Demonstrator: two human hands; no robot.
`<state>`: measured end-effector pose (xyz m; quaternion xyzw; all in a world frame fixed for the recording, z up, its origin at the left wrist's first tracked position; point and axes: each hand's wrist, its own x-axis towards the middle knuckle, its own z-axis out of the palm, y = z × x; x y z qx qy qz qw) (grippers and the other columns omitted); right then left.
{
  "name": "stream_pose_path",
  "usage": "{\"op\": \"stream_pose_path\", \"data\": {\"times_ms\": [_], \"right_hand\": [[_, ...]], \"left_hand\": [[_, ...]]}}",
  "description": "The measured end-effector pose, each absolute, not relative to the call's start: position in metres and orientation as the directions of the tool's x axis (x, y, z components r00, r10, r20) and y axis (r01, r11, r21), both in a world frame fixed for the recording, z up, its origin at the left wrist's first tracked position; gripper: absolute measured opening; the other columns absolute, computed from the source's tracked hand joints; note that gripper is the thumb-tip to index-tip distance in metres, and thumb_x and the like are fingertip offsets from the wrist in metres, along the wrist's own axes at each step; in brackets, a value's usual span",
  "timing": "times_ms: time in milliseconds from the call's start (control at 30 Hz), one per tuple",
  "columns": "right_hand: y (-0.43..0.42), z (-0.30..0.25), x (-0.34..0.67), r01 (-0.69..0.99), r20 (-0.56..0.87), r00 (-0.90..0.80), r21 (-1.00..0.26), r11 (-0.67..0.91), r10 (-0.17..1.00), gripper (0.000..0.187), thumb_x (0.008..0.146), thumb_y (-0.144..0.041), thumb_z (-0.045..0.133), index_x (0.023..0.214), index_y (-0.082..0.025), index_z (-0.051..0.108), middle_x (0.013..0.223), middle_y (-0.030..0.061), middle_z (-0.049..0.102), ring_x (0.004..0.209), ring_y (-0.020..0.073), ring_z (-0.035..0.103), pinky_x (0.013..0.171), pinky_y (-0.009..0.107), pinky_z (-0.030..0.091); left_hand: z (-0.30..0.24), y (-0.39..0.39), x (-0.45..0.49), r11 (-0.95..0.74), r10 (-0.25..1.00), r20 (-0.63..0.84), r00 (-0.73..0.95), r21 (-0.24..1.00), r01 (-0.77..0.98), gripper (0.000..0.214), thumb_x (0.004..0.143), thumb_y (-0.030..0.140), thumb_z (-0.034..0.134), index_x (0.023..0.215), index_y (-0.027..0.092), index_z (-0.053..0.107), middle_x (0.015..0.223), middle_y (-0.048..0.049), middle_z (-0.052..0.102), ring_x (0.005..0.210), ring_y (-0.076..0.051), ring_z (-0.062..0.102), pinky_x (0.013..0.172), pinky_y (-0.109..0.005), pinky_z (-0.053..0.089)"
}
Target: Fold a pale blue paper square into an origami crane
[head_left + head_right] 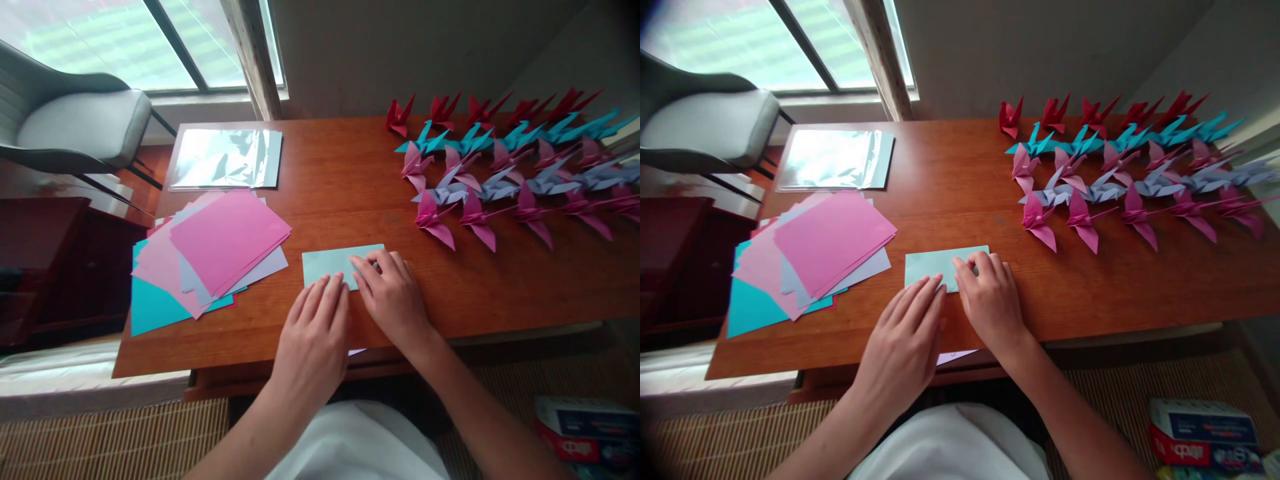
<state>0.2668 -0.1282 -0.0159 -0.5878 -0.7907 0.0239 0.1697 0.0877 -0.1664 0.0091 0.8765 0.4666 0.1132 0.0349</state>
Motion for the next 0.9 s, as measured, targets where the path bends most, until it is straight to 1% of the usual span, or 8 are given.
{"op": "stream_pose_path", "data": {"times_ms": [67,133,200,267,400,633,767,900], "right_hand": [[-0.13,-0.014,0.266,0.922,0.231,-0.256,-0.235,0.309,0.939,0.029,0.099,-0.025,0.054,0.125,-0.021,0.066,0.105,0.0088,0.065,0.091,0.0258,0.054,0.079,0.039,0.041],[-0.133,-0.013,0.266,0.92,0.223,-0.247,-0.251,0.301,0.943,0.03,0.099,-0.026,0.055,0.126,-0.021,0.066,0.108,0.0092,0.065,0.093,0.0261,0.055,0.08,0.04,0.042],[-0.136,-0.013,0.266,0.919,0.224,-0.222,-0.278,0.28,0.949,0.031,0.097,-0.027,0.058,0.127,-0.021,0.066,0.11,0.0095,0.065,0.095,0.0265,0.055,0.084,0.041,0.043],[-0.138,-0.014,0.268,0.918,0.227,-0.19,-0.304,0.255,0.955,0.032,0.095,-0.027,0.06,0.126,-0.022,0.067,0.111,0.0093,0.064,0.096,0.0266,0.055,0.086,0.042,0.044],[-0.141,-0.017,0.279,0.921,0.232,-0.152,-0.32,0.223,0.961,0.033,0.093,-0.026,0.062,0.125,-0.023,0.068,0.109,0.0093,0.064,0.096,0.0264,0.055,0.088,0.042,0.047],[-0.147,-0.018,0.296,0.943,0.263,-0.125,-0.268,0.197,0.957,0.03,0.095,-0.02,0.057,0.123,-0.021,0.069,0.105,0.0096,0.064,0.093,0.0254,0.055,0.085,0.04,0.049],[-0.148,-0.018,0.296,0.945,0.266,-0.126,-0.261,0.197,0.956,0.03,0.096,-0.02,0.057,0.123,-0.023,0.07,0.104,0.0093,0.065,0.092,0.0246,0.056,0.084,0.039,0.049],[-0.148,-0.018,0.296,0.945,0.257,-0.116,-0.27,0.187,0.959,0.03,0.096,-0.021,0.057,0.123,-0.024,0.07,0.103,0.0089,0.065,0.091,0.0245,0.056,0.084,0.039,0.049]], "left_hand": [[0.004,-0.173,0.1,-0.533,0.846,0.123,0.519,0.192,0.824,0.055,0.098,0.036,0.049,0.142,0.004,0.053,0.154,-0.0189,0.048,0.143,-0.037,0.043,0.116,-0.049,0.038],[-0.001,-0.177,0.106,-0.529,0.849,0.116,0.516,0.203,0.824,0.068,0.097,0.052,0.049,0.145,0.004,0.05,0.156,-0.0203,0.045,0.145,-0.04,0.04,0.116,-0.052,0.036],[-0.005,-0.178,0.106,-0.535,0.845,0.126,0.52,0.199,0.821,0.077,0.095,0.06,0.048,0.147,0.004,0.048,0.157,-0.0217,0.043,0.145,-0.042,0.038,0.117,-0.053,0.034],[-0.007,-0.179,0.105,-0.537,0.844,0.126,0.522,0.192,0.821,0.081,0.093,0.065,0.048,0.149,0.005,0.046,0.158,-0.0222,0.041,0.146,-0.043,0.037,0.118,-0.054,0.032],[-0.008,-0.18,0.104,-0.531,0.847,0.094,0.523,0.191,0.826,0.085,0.09,0.069,0.051,0.153,0.012,0.041,0.16,-0.0224,0.037,0.148,-0.043,0.033,0.118,-0.055,0.031],[-0.008,-0.182,0.109,-0.509,0.86,0.09,0.501,0.2,0.837,0.091,0.084,0.072,0.058,0.154,0.016,0.04,0.161,-0.0237,0.035,0.148,-0.046,0.031,0.118,-0.058,0.03],[-0.007,-0.182,0.108,-0.506,0.862,0.092,0.498,0.197,0.84,0.083,0.089,0.068,0.054,0.153,0.017,0.042,0.161,-0.0208,0.037,0.148,-0.043,0.033,0.118,-0.056,0.031],[-0.004,-0.18,0.102,-0.53,0.848,0.092,0.523,0.196,0.825,0.077,0.095,0.064,0.046,0.152,0.012,0.044,0.162,-0.0173,0.036,0.149,-0.037,0.035,0.119,-0.051,0.031]]}}
